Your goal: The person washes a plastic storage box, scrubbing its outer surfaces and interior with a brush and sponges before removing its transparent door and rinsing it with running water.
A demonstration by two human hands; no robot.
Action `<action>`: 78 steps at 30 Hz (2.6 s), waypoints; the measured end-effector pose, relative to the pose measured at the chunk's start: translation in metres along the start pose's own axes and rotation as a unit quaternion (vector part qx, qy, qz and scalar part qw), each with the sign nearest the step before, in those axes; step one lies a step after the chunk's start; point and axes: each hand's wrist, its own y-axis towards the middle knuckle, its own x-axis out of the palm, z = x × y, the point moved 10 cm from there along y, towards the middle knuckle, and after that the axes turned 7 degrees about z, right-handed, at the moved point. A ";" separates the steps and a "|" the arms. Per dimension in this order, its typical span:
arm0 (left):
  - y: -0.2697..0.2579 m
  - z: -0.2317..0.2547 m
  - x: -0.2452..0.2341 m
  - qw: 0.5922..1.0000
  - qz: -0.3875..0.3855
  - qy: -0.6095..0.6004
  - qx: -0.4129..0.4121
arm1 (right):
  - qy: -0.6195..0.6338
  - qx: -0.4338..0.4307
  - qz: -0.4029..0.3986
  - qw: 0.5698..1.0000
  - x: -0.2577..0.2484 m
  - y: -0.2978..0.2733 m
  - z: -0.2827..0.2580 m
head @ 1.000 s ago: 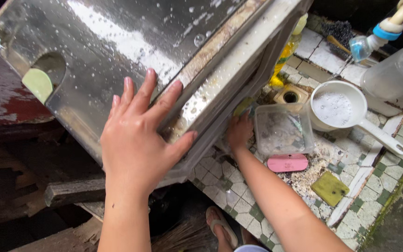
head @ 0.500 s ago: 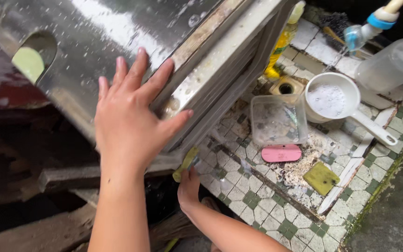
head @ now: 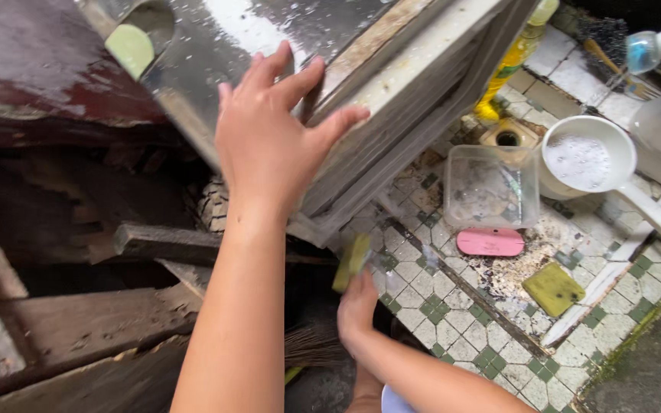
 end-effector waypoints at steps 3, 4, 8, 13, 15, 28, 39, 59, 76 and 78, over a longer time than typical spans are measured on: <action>0.001 -0.022 0.000 0.992 -0.038 -0.121 0.000 | -0.086 0.047 -0.044 0.994 0.034 0.014 -0.015; 0.002 -0.026 0.003 0.975 -0.088 -0.205 0.013 | -0.078 0.163 -0.065 0.981 0.047 0.006 -0.008; -0.015 -0.039 -0.018 0.967 -0.057 -0.235 0.076 | -0.042 -0.002 -0.101 0.994 0.072 -0.038 -0.103; -0.031 -0.051 -0.032 0.959 0.108 -0.255 0.057 | -0.025 -0.464 -0.128 0.876 0.101 -0.120 -0.242; -0.032 -0.054 -0.033 0.955 0.117 -0.269 0.053 | -0.029 -0.469 -0.122 0.874 0.109 -0.116 -0.266; -0.038 -0.058 -0.041 0.941 0.155 -0.298 0.050 | -0.122 -0.651 -0.046 0.748 0.102 -0.113 -0.284; -0.034 -0.052 -0.041 0.946 0.135 -0.284 0.080 | -0.070 -0.492 0.085 0.864 0.057 0.107 -0.355; -0.024 0.136 0.023 0.969 0.073 -0.004 0.235 | 0.374 0.003 -0.272 0.887 -0.015 0.177 -0.265; -0.035 0.155 0.136 0.952 -0.055 -0.012 0.300 | -0.695 -0.038 0.083 0.713 -0.202 0.374 -0.216; -0.023 0.156 0.120 0.949 -0.024 0.014 0.314 | -0.694 -0.063 0.096 0.710 -0.197 0.367 -0.229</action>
